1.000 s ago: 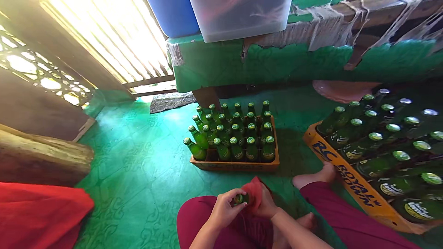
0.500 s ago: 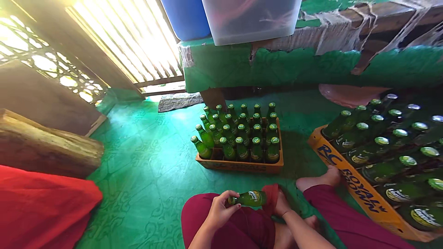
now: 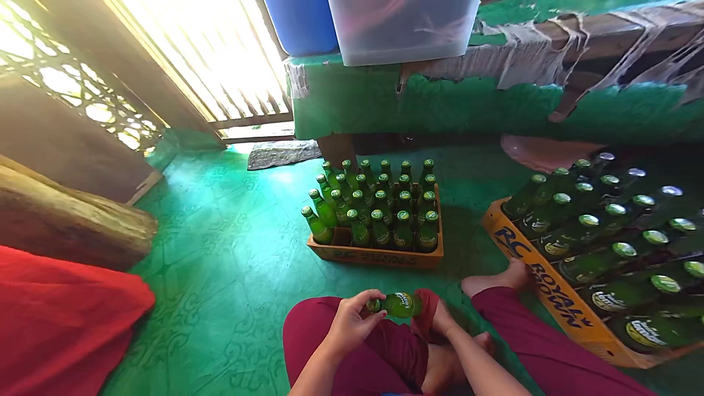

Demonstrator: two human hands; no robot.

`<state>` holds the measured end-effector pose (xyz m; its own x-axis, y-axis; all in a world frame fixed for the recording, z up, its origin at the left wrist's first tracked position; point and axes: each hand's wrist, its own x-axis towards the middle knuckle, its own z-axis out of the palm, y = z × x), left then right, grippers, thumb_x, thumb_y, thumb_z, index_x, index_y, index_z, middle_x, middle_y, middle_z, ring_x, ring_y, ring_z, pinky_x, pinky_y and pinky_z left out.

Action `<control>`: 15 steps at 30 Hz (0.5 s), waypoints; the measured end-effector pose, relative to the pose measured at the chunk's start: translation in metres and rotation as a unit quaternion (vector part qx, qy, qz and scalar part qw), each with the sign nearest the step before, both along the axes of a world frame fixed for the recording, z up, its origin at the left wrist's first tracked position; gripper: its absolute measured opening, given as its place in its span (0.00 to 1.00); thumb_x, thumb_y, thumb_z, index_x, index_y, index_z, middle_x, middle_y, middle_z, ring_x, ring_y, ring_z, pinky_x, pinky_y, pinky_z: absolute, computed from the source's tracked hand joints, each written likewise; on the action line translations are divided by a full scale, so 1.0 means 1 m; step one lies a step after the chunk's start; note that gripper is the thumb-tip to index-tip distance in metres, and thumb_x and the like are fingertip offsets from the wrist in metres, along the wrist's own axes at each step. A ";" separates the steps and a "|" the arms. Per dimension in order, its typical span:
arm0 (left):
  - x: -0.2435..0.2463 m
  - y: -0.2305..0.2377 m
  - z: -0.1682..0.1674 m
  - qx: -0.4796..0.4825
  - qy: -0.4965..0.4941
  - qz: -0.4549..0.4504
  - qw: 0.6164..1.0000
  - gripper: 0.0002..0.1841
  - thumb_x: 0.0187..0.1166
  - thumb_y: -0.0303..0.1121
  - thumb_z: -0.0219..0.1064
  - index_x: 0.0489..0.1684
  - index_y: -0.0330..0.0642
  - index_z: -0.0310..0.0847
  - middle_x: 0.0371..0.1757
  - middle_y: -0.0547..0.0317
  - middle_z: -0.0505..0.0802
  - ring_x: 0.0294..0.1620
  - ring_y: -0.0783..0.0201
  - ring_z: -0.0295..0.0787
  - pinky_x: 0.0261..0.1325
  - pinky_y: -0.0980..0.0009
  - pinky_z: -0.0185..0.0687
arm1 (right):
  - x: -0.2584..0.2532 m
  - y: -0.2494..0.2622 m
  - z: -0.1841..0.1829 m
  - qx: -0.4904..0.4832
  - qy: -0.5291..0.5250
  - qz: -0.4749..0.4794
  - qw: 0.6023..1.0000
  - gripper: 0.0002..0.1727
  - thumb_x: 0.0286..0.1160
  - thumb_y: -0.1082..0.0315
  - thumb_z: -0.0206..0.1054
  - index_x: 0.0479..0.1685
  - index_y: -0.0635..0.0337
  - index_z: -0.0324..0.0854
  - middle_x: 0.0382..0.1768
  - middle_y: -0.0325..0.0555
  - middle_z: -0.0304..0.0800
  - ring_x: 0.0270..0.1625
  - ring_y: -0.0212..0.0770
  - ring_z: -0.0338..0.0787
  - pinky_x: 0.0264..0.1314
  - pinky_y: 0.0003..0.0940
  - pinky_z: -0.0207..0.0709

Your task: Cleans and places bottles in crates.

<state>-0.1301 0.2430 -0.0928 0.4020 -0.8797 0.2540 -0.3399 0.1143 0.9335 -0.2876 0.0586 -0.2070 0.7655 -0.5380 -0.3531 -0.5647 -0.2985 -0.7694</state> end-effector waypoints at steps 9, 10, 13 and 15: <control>-0.003 -0.022 0.000 -0.010 -0.117 0.039 0.992 0.14 0.68 0.16 0.70 0.52 0.24 0.87 0.52 0.40 0.95 0.53 0.61 0.95 0.62 0.69 0.88 | -0.003 -0.013 0.032 -0.062 -0.220 -0.194 0.954 0.26 0.67 0.73 0.71 0.62 0.86 0.78 0.58 0.73 0.88 0.65 0.52 0.88 0.75 0.43 0.76; -0.004 -0.027 -0.003 -0.004 -0.117 0.045 0.992 0.16 0.68 0.16 0.70 0.54 0.23 0.86 0.52 0.39 0.95 0.53 0.59 0.95 0.62 0.66 0.88 | 0.001 -0.011 0.048 -0.071 -0.247 -0.172 0.951 0.26 0.69 0.70 0.72 0.61 0.85 0.79 0.57 0.69 0.90 0.63 0.47 0.89 0.73 0.40 0.77; -0.005 -0.041 0.001 0.041 -0.091 0.061 0.993 0.29 0.70 0.19 0.73 0.72 0.20 0.73 0.54 0.36 0.94 0.53 0.51 0.96 0.63 0.57 0.89 | 0.021 0.000 0.076 -0.081 -0.282 -0.060 0.954 0.30 0.63 0.60 0.78 0.60 0.76 0.83 0.55 0.58 0.92 0.60 0.43 0.91 0.69 0.41 0.82; -0.007 -0.049 0.006 0.073 -0.089 0.067 0.991 0.37 0.67 0.19 0.73 0.80 0.20 0.62 0.50 0.38 0.95 0.51 0.48 0.97 0.61 0.52 0.89 | 0.034 0.014 0.102 -0.089 -0.197 -0.010 0.976 0.36 0.62 0.55 0.79 0.67 0.74 0.80 0.61 0.63 0.89 0.67 0.53 0.88 0.74 0.51 0.77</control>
<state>-0.1373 0.1939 -0.0872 0.4777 -0.8543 0.2050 -0.5041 -0.0755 0.8603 -0.2535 0.0730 -0.1054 0.8114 -0.5806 0.0672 -0.2423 -0.4387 -0.8654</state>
